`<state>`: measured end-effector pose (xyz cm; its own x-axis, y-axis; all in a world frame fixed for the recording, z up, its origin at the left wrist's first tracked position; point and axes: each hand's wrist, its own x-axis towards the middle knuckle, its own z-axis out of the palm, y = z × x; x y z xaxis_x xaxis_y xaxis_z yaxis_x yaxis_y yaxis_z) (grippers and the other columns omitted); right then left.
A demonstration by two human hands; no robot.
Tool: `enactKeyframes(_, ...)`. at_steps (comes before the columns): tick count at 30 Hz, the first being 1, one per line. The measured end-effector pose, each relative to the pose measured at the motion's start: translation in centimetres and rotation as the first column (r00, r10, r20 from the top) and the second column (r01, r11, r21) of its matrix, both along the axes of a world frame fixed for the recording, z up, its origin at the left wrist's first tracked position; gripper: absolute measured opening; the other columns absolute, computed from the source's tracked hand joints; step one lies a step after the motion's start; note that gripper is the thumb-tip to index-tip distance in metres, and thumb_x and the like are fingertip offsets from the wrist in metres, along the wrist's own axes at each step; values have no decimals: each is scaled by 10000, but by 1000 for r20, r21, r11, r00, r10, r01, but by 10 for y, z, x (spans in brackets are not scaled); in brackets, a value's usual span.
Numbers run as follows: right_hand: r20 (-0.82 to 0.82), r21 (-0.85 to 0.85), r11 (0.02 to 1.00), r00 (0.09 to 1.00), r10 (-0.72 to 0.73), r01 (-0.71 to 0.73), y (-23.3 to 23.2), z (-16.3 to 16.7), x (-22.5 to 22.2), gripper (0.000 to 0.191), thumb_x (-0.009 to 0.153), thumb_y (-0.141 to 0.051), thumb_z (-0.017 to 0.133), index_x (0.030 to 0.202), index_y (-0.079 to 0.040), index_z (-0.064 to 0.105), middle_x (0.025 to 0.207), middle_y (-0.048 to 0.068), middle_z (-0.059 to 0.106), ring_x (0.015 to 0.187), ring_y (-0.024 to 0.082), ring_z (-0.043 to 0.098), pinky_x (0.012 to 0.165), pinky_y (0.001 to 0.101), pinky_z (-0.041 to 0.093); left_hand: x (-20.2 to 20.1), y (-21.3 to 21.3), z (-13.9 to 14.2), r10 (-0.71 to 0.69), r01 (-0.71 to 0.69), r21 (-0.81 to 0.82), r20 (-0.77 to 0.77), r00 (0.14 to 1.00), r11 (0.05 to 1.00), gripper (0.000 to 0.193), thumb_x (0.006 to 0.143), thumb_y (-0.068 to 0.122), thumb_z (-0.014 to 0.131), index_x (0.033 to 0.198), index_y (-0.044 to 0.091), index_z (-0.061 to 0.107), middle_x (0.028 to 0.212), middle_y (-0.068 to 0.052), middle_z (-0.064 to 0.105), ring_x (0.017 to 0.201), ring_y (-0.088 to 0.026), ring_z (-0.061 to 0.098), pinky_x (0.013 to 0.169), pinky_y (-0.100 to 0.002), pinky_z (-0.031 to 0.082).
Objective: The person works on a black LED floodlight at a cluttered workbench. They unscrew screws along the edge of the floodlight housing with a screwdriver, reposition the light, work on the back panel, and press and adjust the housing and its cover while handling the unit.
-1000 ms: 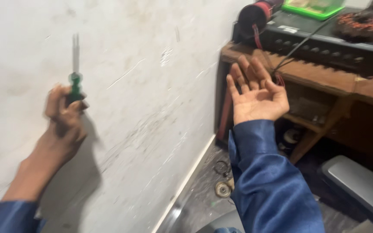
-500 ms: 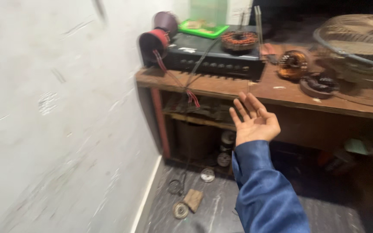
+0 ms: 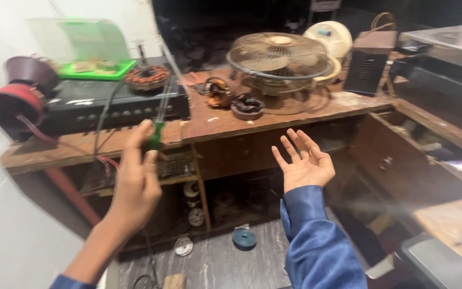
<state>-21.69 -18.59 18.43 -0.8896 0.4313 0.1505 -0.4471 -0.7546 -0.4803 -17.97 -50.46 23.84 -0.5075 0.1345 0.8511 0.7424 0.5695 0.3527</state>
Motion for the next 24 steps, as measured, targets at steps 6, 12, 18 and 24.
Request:
enactKeyframes(6, 19, -12, 983, 983, -183, 184, 70, 1, 31, 569, 797, -279, 488, 1261, 39, 577, 1362, 241, 576, 1259, 383, 552, 1091, 649, 444, -17, 92, -4, -310, 298, 93, 168, 936, 950, 505, 1051, 9, 468, 1539, 33, 338, 1137, -132, 594, 903, -203, 618, 852, -314, 528)
enactKeyframes(12, 33, -36, 933, 933, -357, 358, 139, 0, 68, 566, 799, -278, 473, 1261, 32, 575, 1365, 250, 575, 1265, 384, 556, 1095, 656, 444, -17, 157, -3, -494, 476, 132, 202, 846, 870, 489, 1055, 7, 463, 1530, 39, 348, 1088, -103, 590, 890, -179, 607, 837, -309, 527)
enactKeyframes(18, -25, -263, 832, 858, -512, 489, 247, 11, 128, 706, 908, -567, 433, 1240, 46, 547, 1328, 269, 585, 1204, 430, 565, 1055, 696, 426, -10, 216, -8, -596, 588, 109, 223, 772, 802, 504, 1031, -1, 468, 1520, 41, 353, 1101, -105, 577, 889, -179, 604, 824, -303, 527)
enactKeyframes(24, 175, 268, 760, 746, -643, 592, 367, 14, 253, 596, 914, -386, 472, 1317, 52, 505, 1384, 285, 584, 1261, 476, 595, 1091, 565, 472, 2, 256, -15, -650, 650, 95, 249, 718, 754, 512, 1022, 10, 476, 1516, 29, 344, 1108, -112, 562, 889, -183, 602, 813, -311, 531)
